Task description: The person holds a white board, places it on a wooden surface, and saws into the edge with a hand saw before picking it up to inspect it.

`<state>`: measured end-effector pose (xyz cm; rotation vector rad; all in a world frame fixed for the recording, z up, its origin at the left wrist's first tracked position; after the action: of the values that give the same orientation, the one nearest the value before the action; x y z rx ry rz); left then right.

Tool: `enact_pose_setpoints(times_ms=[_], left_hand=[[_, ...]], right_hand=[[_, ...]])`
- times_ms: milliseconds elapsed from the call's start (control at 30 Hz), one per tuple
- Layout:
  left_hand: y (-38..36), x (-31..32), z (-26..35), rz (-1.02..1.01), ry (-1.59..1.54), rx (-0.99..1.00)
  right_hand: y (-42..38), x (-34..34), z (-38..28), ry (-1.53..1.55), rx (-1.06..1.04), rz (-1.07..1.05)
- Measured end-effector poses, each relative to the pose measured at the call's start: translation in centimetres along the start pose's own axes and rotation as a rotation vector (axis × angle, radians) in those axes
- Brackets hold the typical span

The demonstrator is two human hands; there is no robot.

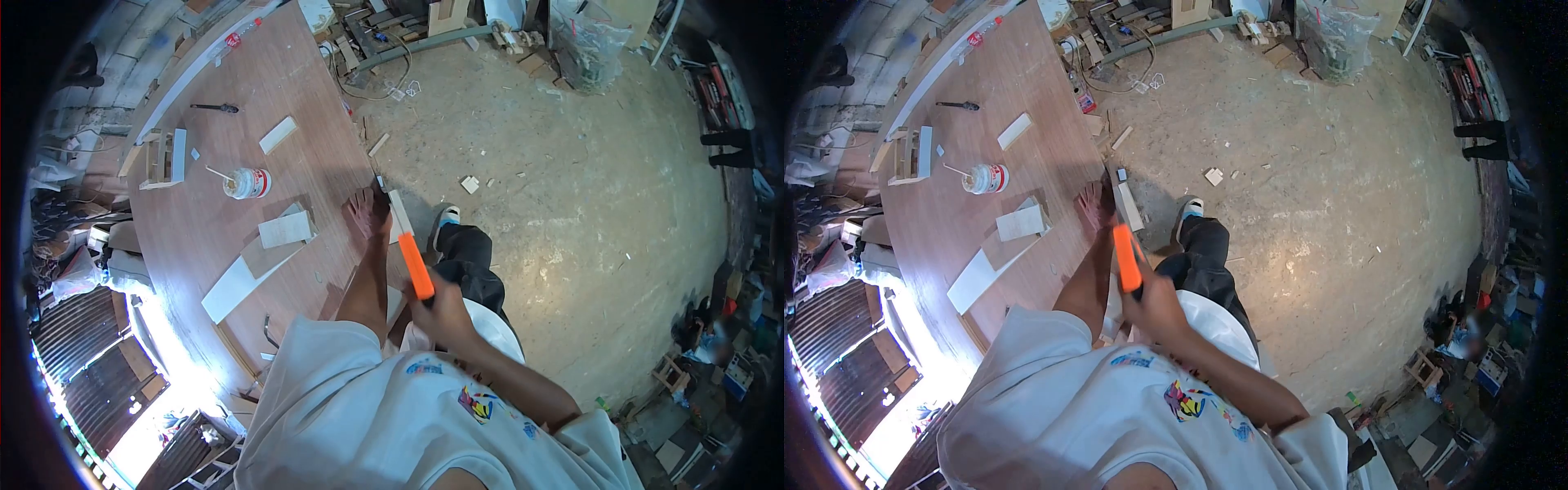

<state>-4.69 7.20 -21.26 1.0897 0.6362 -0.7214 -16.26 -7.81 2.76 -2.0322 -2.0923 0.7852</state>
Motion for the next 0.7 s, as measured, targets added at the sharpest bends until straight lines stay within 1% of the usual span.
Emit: enact_pose_setpoints(times_ms=[33,67,133,200,267,300,367,433,567,633,700], left_hand=[[0.1,0.1,0.1,-0.021,-0.019,-0.072],[0.0,0.3,0.1,-0.018,-0.020,-0.074],[0.2,0.8,-0.4,0.036,0.032,-0.075],[-0.1,0.7,-1.0,0.041,0.039,-0.040],[-0.3,0.4,-1.2,0.061,0.041,0.024],[-0.2,0.4,-1.0,0.074,0.037,0.057],[-0.2,0.4,-0.5,0.084,0.027,0.090],[0.2,0.5,-0.5,-0.036,0.009,-0.018],[0.4,0.1,0.0,-0.003,-0.090,0.027],[0.2,1.3,-0.5,-0.059,0.030,-0.062],[0.3,0.9,-0.4,-0.034,0.010,-0.036]], right_hand=[[2.4,0.7,1.9,-0.022,-0.048,0.019],[3.7,1.1,2.7,-0.046,-0.098,0.037],[4.1,1.2,1.4,-0.070,-0.099,0.017],[2.9,1.1,0.0,-0.087,-0.078,-0.002],[-0.1,0.4,-1.9,0.074,-0.148,0.041],[-1.0,0.0,-2.7,0.073,-0.147,0.044],[-2.4,-0.3,-3.2,0.095,0.046,-0.110],[-1.4,0.2,-2.6,0.077,0.021,-0.075],[3.1,1.9,0.1,0.006,-0.049,0.006],[3.1,1.7,-0.5,0.023,-0.061,0.020],[1.9,1.2,-1.7,0.041,-0.068,0.034]])
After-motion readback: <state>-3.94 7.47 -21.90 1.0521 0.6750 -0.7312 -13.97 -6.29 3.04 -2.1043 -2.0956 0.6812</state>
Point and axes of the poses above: each hand's wrist, its own y-axis towards the middle knuckle, its own x-axis out of the palm, z = x × y, the point moved 3 cm from there along y, towards the middle knuckle, and after that the axes turned 11 degrees about z, right-handed, at the moved point
